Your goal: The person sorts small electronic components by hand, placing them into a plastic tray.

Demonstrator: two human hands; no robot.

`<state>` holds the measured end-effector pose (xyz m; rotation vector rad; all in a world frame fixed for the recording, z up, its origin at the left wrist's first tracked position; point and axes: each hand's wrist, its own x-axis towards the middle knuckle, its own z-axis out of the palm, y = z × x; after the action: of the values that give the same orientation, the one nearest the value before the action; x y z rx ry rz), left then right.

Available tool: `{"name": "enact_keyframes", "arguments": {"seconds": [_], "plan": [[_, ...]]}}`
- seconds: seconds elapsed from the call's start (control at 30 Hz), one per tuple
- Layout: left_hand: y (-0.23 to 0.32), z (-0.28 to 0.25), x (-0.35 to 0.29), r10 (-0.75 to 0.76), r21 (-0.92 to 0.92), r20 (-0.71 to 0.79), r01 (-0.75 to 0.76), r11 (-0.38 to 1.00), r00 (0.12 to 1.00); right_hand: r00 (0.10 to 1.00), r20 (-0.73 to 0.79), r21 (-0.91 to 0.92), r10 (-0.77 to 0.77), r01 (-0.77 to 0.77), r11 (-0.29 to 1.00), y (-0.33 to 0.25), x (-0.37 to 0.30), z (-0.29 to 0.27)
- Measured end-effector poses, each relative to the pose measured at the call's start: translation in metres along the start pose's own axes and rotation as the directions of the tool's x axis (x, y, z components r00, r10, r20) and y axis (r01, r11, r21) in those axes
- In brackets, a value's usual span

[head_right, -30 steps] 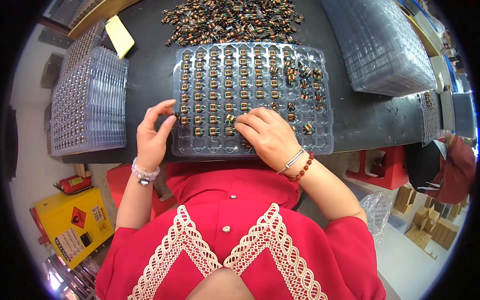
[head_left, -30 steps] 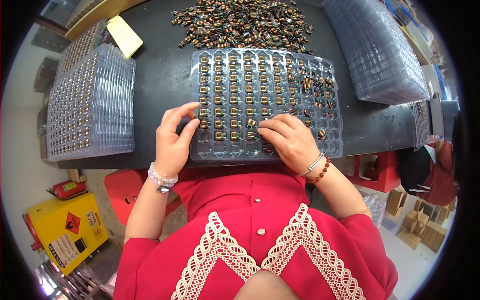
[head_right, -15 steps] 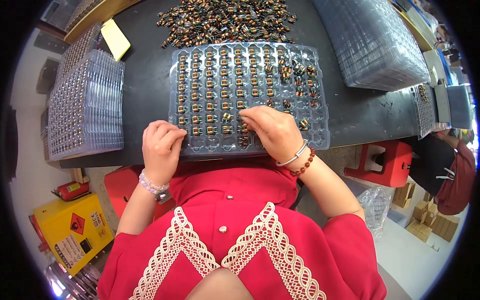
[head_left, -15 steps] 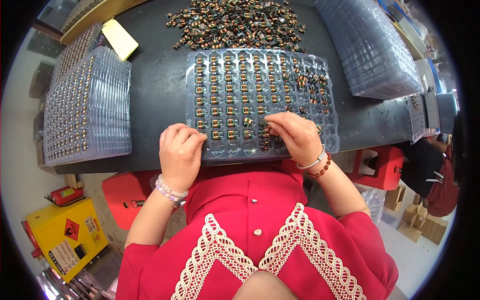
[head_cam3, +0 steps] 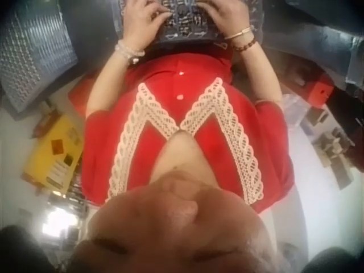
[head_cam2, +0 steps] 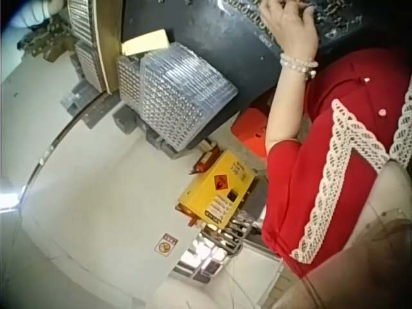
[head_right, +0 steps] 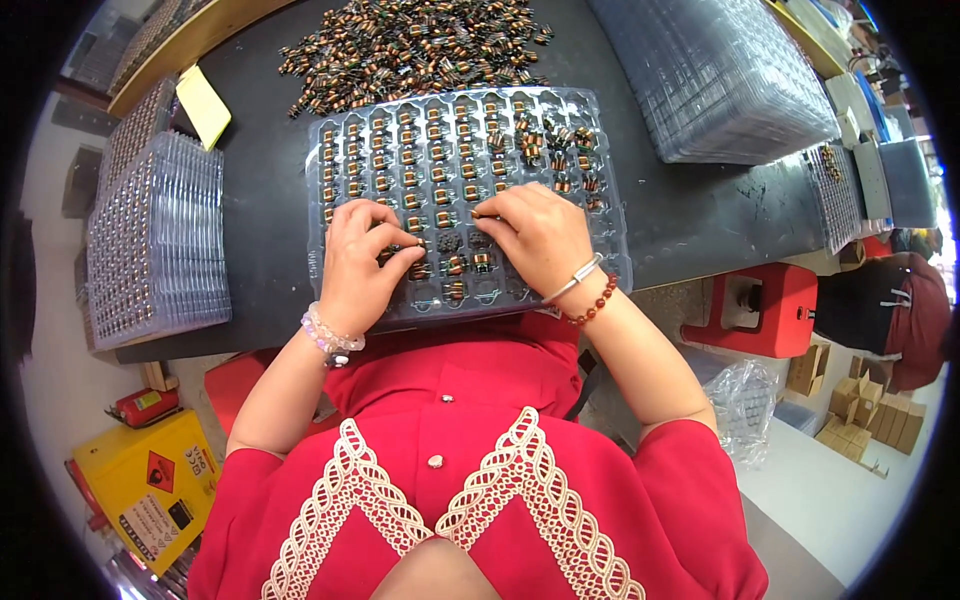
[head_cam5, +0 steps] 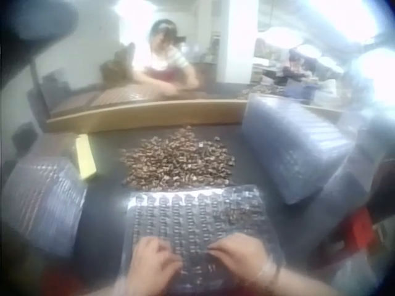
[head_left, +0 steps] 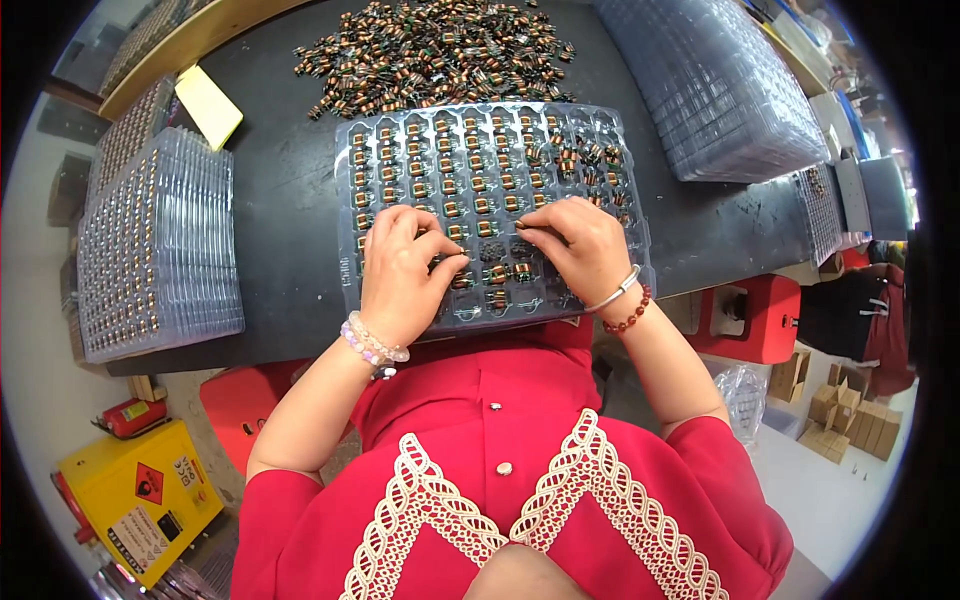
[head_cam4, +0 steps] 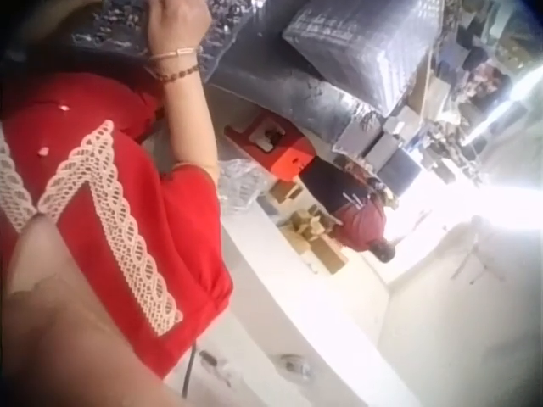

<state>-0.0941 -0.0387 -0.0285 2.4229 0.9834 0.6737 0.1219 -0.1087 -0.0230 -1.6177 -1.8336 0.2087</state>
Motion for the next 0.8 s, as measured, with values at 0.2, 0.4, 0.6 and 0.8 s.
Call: {"name": "enact_keyframes", "arguments": {"seconds": [0.2,0.4,0.6,0.8], "plan": [[0.009,0.008,0.004,0.084,0.063,-0.07,-0.08,0.995,0.994,0.997,0.042,-0.193,-0.06,0.067,0.979,0.002,0.009,0.006],[0.01,0.001,-0.002,0.222,0.147,-0.038,-0.215,0.966,0.974,0.994,0.002,-0.026,-0.106,0.106,0.994,-0.006,-0.001,-0.003],[0.016,0.004,0.01,0.135,0.053,-0.027,-0.133,0.99,0.99,0.982,0.092,-0.049,-0.166,0.171,0.984,-0.005,-0.011,-0.002],[0.011,0.015,0.014,0.108,-0.077,0.037,-0.105,0.992,0.993,0.998,0.03,-0.165,-0.046,0.05,0.985,-0.007,-0.014,-0.004]]}}
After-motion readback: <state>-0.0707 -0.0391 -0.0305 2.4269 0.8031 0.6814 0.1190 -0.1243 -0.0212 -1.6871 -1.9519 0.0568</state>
